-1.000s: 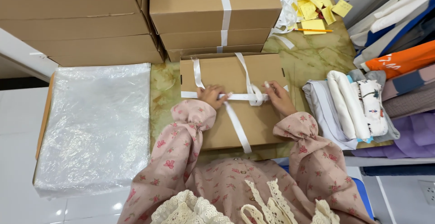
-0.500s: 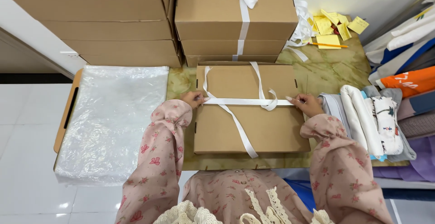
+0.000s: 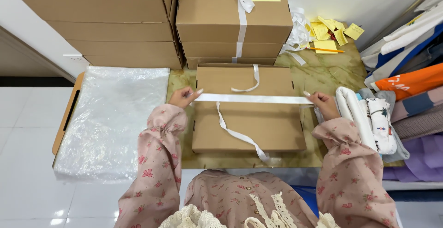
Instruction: The person unties a white ribbon on a cardboard box, opens it, and removes a plastic-wrapped item. They place the item on a nearby table, then fold a sheet of bubble wrap and place it inside the box before closing the lid.
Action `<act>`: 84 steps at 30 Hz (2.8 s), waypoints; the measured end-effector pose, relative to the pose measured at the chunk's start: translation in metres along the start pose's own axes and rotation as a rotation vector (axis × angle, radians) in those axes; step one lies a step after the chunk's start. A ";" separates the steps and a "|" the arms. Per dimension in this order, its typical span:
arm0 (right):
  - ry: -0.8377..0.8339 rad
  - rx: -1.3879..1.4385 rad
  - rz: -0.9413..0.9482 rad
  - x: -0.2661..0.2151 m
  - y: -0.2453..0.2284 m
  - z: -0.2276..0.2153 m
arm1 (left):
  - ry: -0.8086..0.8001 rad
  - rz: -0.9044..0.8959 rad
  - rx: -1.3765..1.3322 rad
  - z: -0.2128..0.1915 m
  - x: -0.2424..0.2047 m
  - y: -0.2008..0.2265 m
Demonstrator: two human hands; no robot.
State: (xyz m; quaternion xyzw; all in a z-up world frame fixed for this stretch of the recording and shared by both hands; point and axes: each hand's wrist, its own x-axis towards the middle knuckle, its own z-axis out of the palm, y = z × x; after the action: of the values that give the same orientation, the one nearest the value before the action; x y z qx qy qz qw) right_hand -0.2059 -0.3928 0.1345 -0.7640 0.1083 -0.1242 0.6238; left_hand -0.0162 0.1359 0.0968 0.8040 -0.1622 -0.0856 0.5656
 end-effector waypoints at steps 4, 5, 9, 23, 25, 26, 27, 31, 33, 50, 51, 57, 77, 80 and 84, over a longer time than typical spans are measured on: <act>-0.010 -0.130 0.109 -0.042 0.022 -0.015 | 0.018 -0.093 -0.073 -0.007 -0.039 -0.071; -0.026 -0.127 0.137 -0.051 0.033 -0.018 | 0.005 -0.147 -0.098 -0.008 -0.059 -0.070; -0.062 -0.114 0.193 -0.084 0.049 -0.022 | -0.025 -0.241 -0.136 0.002 -0.110 -0.092; -0.110 -0.164 0.203 -0.199 0.085 -0.007 | -0.035 -0.263 -0.004 0.066 -0.224 -0.114; -0.144 -0.203 0.200 -0.203 0.083 0.004 | -0.051 -0.274 0.034 0.085 -0.230 -0.109; -0.166 -0.226 0.206 -0.204 0.086 0.010 | -0.078 -0.306 0.163 0.096 -0.229 -0.112; -0.188 -0.249 0.211 -0.205 0.089 0.015 | -0.104 -0.338 0.293 0.106 -0.228 -0.116; -0.135 -0.141 0.318 -0.212 0.110 0.039 | -0.059 -0.440 0.395 0.128 -0.234 -0.097; -0.126 -0.179 0.384 -0.213 0.118 0.043 | -0.111 -0.552 0.598 0.134 -0.229 -0.111; 0.030 0.045 0.560 -0.247 0.101 0.047 | 0.097 -0.703 0.548 0.105 -0.259 -0.058; -0.008 0.016 0.491 -0.235 0.128 0.039 | 0.083 -0.688 0.538 0.103 -0.258 -0.052; -0.050 0.038 0.351 -0.244 0.034 0.070 | 0.002 -0.605 0.467 0.105 -0.253 -0.032; -0.460 -0.189 -0.195 -0.254 -0.059 0.110 | -0.318 0.130 -0.431 0.220 -0.194 0.118; -0.241 -0.266 -0.176 -0.236 -0.052 0.080 | -0.351 0.140 -0.474 0.239 -0.180 0.052; -0.070 -0.503 -0.313 -0.247 -0.114 0.055 | -0.552 0.362 -0.205 0.276 -0.194 0.031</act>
State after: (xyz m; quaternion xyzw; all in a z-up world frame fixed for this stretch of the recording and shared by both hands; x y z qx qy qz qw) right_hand -0.4205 -0.2403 0.2220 -0.9059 -0.0050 -0.1614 0.3915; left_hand -0.2913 -0.0474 0.0220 0.6476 -0.4399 -0.2139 0.5842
